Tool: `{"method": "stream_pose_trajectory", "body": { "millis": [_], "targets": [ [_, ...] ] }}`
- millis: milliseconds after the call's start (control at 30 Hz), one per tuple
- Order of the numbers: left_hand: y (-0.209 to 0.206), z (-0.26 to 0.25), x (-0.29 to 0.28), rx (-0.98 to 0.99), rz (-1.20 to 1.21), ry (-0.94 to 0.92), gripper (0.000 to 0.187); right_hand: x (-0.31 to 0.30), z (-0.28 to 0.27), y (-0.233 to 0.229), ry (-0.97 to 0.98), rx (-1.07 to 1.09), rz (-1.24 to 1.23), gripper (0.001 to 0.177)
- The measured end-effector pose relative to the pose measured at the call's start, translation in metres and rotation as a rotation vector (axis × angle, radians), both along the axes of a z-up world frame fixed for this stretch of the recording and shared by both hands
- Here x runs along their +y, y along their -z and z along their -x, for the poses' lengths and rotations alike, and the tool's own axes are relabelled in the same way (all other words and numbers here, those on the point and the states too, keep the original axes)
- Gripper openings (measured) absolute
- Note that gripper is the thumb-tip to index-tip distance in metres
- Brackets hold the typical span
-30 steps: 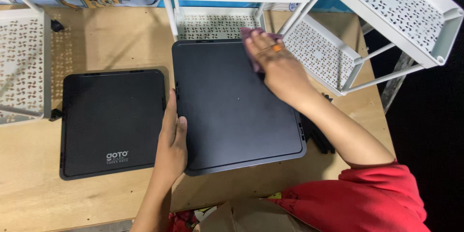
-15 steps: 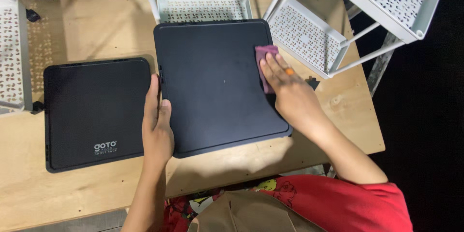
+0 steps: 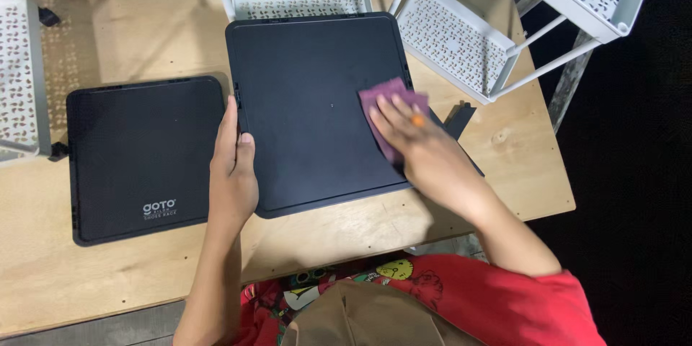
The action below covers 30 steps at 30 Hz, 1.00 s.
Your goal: The person wipes a black shoe rack unit with a cloth, then attaches black plastic feet to its underside. They stack another unit on top, wipe the top surface, and handle a white perforated tray, placing it on the table.
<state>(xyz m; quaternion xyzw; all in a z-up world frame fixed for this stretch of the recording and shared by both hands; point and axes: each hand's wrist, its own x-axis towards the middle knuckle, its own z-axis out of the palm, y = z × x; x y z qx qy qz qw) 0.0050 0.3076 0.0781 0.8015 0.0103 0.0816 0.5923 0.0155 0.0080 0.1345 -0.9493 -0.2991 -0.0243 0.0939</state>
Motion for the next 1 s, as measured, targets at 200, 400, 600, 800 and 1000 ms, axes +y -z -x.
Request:
{"method": "stream_pose_trajectory", "body": {
  "millis": [200,400,600,800,1000],
  "targets": [
    [0.003,-0.001,-0.001,-0.019,0.009,-0.025,0.052,0.031,-0.083,0.013,-0.036,-0.026,-0.033,0.083],
    [0.007,-0.001,-0.001,-0.021,0.041,-0.025,0.052,0.035,-0.083,0.003,-0.068,0.051,-0.003,0.080],
    [0.007,-0.001,-0.002,-0.034,0.093,-0.027,0.052,0.021,0.000,-0.010,-0.215,0.188,0.149,0.070],
    [0.004,-0.002,0.000,-0.012,0.060,-0.016,0.053,0.019,0.024,-0.017,-0.277,0.297,0.086,0.071],
    [0.004,-0.001,0.005,-0.044,0.025,0.033,0.053,0.050,-0.035,-0.003,-0.193,0.235,0.069,0.060]
  ]
}}
